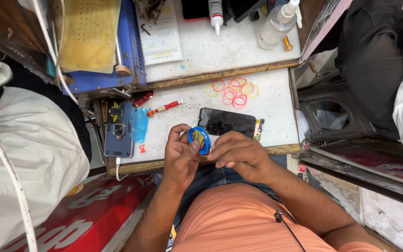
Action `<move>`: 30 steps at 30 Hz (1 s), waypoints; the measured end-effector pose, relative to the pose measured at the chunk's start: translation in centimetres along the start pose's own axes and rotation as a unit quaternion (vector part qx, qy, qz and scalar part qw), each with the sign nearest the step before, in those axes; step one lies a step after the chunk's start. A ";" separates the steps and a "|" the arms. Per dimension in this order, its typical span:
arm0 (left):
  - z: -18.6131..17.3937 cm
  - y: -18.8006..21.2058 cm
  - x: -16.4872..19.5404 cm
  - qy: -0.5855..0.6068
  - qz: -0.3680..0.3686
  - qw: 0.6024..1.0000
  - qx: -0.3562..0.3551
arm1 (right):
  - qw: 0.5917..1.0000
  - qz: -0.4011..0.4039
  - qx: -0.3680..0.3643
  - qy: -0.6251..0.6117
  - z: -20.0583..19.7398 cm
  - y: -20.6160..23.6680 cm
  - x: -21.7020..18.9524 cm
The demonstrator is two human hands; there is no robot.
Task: The person handles a smartphone with a cracked screen, moves a box and a phone case, and then uses a small blue tool to scrape the screen surface. The person continues to scrape the screen repeatedly while another person sits nearby holding a different phone.
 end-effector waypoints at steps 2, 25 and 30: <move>0.1 0.2 -0.4 0.013 0.006 1.000 -0.002 | 1.000 0.001 -0.006 0.014 0.5 -0.1 -0.5; 1.7 2.5 1.9 -0.379 0.100 0.919 0.043 | 0.999 0.009 0.035 -0.026 1.3 0.3 -2.8; 2.1 2.4 3.3 -0.392 0.163 0.903 -0.065 | 0.986 0.018 0.116 -0.117 -0.5 1.3 -2.2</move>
Point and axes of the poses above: each hand's wrist, its own y-axis away from the middle knuckle, its own z-axis out of the palm, x = y × z, the point moved 6 cm from there along -y, towards the middle knuckle, and after that the axes turned 8 degrees about -x, right-handed, at the moved point
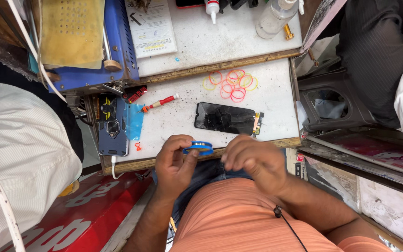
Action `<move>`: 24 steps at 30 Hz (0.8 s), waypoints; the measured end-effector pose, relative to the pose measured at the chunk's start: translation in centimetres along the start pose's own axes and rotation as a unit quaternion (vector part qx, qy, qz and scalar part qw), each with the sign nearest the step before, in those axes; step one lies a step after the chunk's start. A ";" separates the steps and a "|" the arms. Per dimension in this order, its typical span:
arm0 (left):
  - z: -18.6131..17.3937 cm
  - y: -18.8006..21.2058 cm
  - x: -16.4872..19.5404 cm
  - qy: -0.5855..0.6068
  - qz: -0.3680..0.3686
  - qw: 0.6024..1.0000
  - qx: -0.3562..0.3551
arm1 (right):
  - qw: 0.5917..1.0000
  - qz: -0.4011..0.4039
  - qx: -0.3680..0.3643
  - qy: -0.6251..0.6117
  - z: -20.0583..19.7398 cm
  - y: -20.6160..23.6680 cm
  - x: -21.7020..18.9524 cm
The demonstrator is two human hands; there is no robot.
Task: The person handles a smartphone with a cracked screen, moves a box and a phone case, and then uses a small blue tool to scrape the screen surface. The person continues to scrape the screen repeatedly while another person sits nearby holding a different phone.
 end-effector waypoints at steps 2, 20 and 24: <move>-0.3 0.0 -0.1 0.061 -0.009 0.998 -0.014 | 0.998 -0.014 0.044 -0.047 -1.6 -0.2 0.1; -3.1 -2.6 4.0 -0.259 0.092 0.961 -0.034 | 0.992 0.113 0.047 0.043 -6.2 -1.0 2.5; -3.3 -2.9 4.3 -0.304 0.102 0.946 -0.041 | 0.937 0.107 -0.065 0.325 -2.6 -3.3 1.3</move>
Point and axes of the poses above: each hand's wrist, its own y-axis away from the middle knuckle, its own z-axis out of the palm, x = y × z, the point moved 6 cm from there along -y, towards the middle knuckle, and after that the axes turned 8 degrees about -x, right-handed, at the moved point
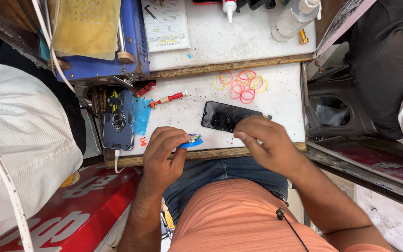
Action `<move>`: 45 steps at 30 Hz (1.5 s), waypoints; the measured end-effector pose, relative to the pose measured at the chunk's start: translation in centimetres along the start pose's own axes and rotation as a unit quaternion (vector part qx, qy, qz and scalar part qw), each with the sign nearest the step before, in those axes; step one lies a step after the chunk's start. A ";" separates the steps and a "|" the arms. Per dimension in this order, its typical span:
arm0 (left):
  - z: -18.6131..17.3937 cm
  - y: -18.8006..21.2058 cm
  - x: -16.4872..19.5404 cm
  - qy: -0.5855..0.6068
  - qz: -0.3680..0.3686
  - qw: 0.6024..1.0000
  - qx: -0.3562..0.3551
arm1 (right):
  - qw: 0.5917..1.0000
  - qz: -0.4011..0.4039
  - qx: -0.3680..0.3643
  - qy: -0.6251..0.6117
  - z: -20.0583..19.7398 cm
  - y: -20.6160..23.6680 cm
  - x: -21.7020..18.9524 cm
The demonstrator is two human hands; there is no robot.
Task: The person handles a smartphone with a cracked screen, moves a box and a phone case, and then uses a small blue tool to scrape the screen surface. The person continues to scrape the screen repeatedly while another person sits nearby holding a different phone.
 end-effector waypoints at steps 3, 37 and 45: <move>0.0 -0.2 -0.2 -0.026 -0.023 0.999 -0.017 | 0.995 -0.002 -0.032 0.098 0.9 -1.1 -1.2; 6.0 -2.1 -7.5 -0.329 -0.100 0.932 -0.118 | 0.968 0.004 0.007 0.249 4.0 -6.3 7.0; 6.6 -1.9 -7.9 -0.341 -0.117 0.924 -0.130 | 0.967 0.015 0.012 0.254 4.1 -6.0 7.5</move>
Point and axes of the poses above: each hand's wrist, its own y-axis away from the middle knuckle, its own z-axis out of the palm, x = y × z, the point moved 6 cm from there along -y, towards the middle knuckle, and after that the axes turned 8 degrees about -x, right-handed, at the moved point
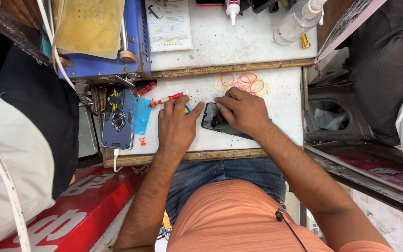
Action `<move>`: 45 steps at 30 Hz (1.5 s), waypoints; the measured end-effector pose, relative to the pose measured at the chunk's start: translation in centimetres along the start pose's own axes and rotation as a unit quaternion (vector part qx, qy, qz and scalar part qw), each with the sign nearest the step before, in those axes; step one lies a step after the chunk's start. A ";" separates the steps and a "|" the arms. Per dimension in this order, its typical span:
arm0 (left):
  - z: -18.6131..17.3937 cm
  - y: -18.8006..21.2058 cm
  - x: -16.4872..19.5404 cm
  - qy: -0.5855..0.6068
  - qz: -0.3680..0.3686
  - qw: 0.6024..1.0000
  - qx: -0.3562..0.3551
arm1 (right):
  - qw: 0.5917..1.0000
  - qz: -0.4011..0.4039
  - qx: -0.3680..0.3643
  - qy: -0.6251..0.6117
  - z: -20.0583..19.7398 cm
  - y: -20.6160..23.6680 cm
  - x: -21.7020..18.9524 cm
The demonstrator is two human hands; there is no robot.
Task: The person handles a smartphone with a cracked screen, moves a box and a phone case, and then uses a small blue tool to scrape the screen surface. The person continues to scrape the screen repeatedly while another person sits nearby holding a different phone.
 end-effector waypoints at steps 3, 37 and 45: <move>0.1 0.0 -0.1 0.007 0.005 1.000 -0.006 | 1.000 0.003 0.005 -0.008 -0.1 0.0 0.0; -1.2 -0.2 -0.7 0.072 0.053 0.995 -0.034 | 1.000 0.009 0.011 -0.017 -0.3 0.1 0.2; -0.9 -0.3 -0.9 0.064 0.047 0.996 -0.047 | 0.999 0.028 0.021 -0.011 -0.2 0.0 0.3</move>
Point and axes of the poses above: each hand's wrist, its own y-axis away from the middle knuckle, its own z-axis out of the palm, x = y × z, the point moved 6 cm from there along -y, towards the middle knuckle, and after that the axes turned 8 degrees about -x, right-handed, at the moved point
